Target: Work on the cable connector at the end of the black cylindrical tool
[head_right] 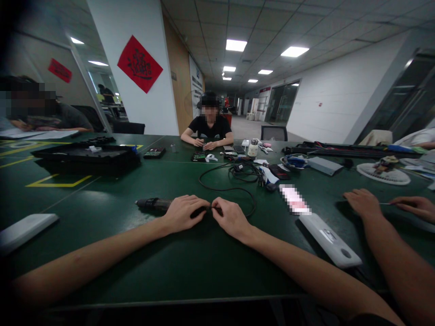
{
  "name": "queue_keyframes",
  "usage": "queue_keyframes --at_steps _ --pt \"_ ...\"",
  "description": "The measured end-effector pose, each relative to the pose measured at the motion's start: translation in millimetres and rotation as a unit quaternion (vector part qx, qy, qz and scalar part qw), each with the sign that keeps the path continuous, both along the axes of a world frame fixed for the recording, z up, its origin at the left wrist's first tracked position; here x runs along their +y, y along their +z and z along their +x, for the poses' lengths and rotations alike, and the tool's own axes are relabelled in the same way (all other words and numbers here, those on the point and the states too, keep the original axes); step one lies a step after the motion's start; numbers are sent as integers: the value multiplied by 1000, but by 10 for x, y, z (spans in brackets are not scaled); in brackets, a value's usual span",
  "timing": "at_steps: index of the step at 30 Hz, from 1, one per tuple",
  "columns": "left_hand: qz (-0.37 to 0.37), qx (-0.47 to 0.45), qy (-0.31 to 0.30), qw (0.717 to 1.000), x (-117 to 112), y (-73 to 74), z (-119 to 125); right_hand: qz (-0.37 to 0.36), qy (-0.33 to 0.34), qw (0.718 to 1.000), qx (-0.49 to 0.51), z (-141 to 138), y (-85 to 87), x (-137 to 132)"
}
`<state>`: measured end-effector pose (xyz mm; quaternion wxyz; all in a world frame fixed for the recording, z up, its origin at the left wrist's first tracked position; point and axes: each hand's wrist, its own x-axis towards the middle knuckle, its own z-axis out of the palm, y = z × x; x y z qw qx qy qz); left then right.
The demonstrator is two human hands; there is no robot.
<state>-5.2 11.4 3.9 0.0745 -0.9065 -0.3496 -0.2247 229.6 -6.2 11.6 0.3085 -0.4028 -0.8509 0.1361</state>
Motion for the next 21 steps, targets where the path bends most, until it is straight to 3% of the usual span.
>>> queue_keyframes --at_steps 6,11,17,21 --pt "-12 -1 30 999 0 6 10 -3 3 1000 1 2 11 -15" --pt "-4 2 7 1000 -15 21 4 -6 0 1000 2 -5 21 -26" --pt "-2 3 32 999 -5 6 11 -4 -1 1000 -2 -2 2 -9" --pt "0 6 8 1000 -12 6 7 0 -3 1000 -1 -4 -20 6"
